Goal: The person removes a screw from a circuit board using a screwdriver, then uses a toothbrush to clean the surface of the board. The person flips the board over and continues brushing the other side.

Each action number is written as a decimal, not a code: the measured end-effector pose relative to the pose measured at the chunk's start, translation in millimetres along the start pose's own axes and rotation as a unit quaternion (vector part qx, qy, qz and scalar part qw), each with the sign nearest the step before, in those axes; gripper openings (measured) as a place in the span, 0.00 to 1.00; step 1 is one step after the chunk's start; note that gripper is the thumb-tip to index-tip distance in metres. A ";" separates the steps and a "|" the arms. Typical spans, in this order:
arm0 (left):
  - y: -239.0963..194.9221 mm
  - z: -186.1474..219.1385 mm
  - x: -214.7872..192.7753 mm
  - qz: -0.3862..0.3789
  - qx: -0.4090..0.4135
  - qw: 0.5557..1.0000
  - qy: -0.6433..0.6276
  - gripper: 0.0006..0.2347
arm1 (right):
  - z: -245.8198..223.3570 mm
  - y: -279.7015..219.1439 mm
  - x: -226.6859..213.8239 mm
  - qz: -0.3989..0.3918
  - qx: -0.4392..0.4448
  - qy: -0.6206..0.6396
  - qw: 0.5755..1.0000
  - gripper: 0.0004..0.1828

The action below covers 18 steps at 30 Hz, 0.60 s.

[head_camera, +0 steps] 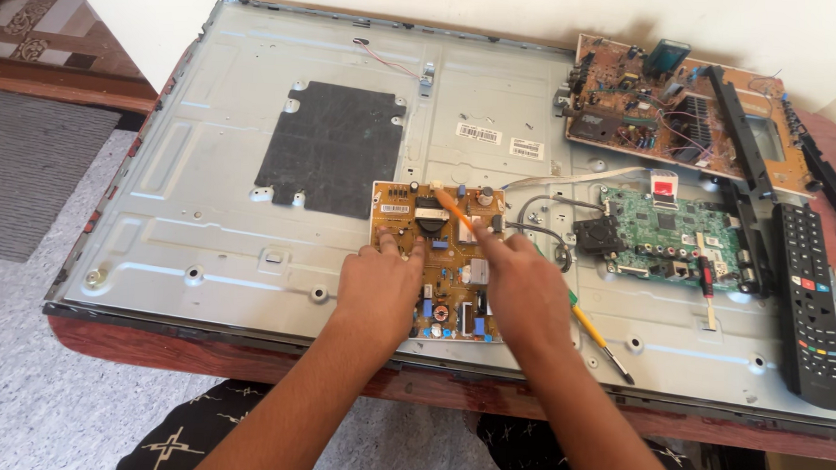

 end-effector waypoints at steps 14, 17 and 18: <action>-2.0 -1.9 -4.8 -0.003 -0.002 1.000 -0.005 0.38 | -14.4 -4.0 2.1 0.002 -0.016 0.027 1.000 0.21; -4.3 -2.1 -6.3 -0.002 -0.001 1.000 -0.008 0.39 | -12.8 -2.2 -2.0 0.010 -0.007 0.020 1.000 0.20; -4.4 -2.5 -7.6 -0.001 -0.001 1.000 -0.010 0.40 | -10.4 2.3 -8.8 0.033 -0.019 0.020 0.999 0.19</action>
Point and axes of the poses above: each hand's wrist, its own y-axis towards the middle knuckle, its own x-axis out of the palm, z = x × y, the point moved 7 cm from there along y, towards the middle knuckle, and after that the axes turned 13 degrees about z, right-handed, at the moved point
